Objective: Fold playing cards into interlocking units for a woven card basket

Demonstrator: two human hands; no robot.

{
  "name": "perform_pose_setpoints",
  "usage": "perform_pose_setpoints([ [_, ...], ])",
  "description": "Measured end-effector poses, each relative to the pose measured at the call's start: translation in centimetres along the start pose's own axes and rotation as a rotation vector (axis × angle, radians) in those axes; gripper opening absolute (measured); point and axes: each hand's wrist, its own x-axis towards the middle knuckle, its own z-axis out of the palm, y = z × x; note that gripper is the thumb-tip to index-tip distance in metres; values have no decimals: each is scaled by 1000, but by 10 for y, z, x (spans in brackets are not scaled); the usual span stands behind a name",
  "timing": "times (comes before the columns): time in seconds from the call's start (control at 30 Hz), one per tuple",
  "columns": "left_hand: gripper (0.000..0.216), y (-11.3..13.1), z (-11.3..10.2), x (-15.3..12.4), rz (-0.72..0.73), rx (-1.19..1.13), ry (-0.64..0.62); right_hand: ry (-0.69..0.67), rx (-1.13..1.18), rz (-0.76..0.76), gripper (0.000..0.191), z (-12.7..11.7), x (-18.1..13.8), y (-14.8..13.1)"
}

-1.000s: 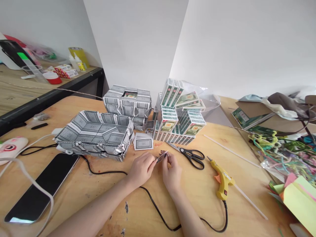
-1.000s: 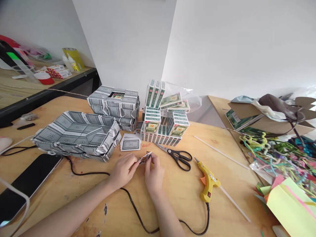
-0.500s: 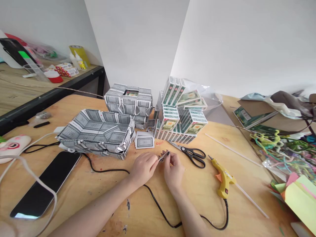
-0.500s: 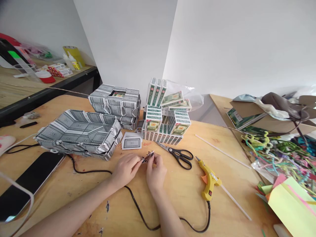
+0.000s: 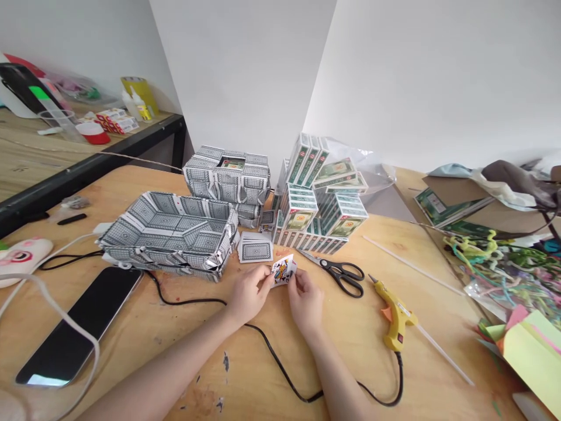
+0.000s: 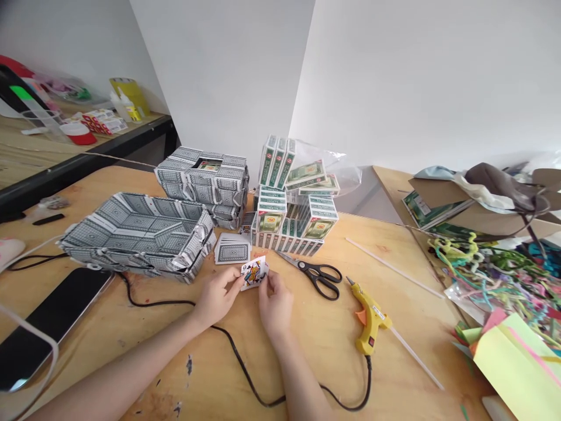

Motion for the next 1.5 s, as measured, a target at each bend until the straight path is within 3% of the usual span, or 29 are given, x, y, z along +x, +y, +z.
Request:
perform_pose_setpoints([
  [0.2,15,6,3,-6,77,-88,-144,156,-334,-105,28,1,-5,1],
  [0.5,17,1,1,-2,1,-24,28,22,-228,-85,29,-4,0,0],
  [0.63,14,5,1,-4,-33,-159,-27,32,-296,-137,30,-3,0,3],
  [0.77,15,10,-1,-5,-43,-256,-103,136,-432,-187,31,-1,-3,2],
  [0.9,15,8,-2,-2,-107,-311,-68,196,-451,-198,30,1,-5,0],
  [1.0,14,6,-1,0,-150,-342,-39,134,-401,-139,30,2,-5,-2],
  [1.17,14,3,-1,3,-204,-389,-58,52,-186,-15,31,-2,-3,-6],
  [1.37,18,-7,-7,16,-310,-502,-78,-198,644,234,26,-5,7,-9],
  [1.5,20,-10,-9,19,-345,-603,-102,-248,894,352,28,0,7,-7],
])
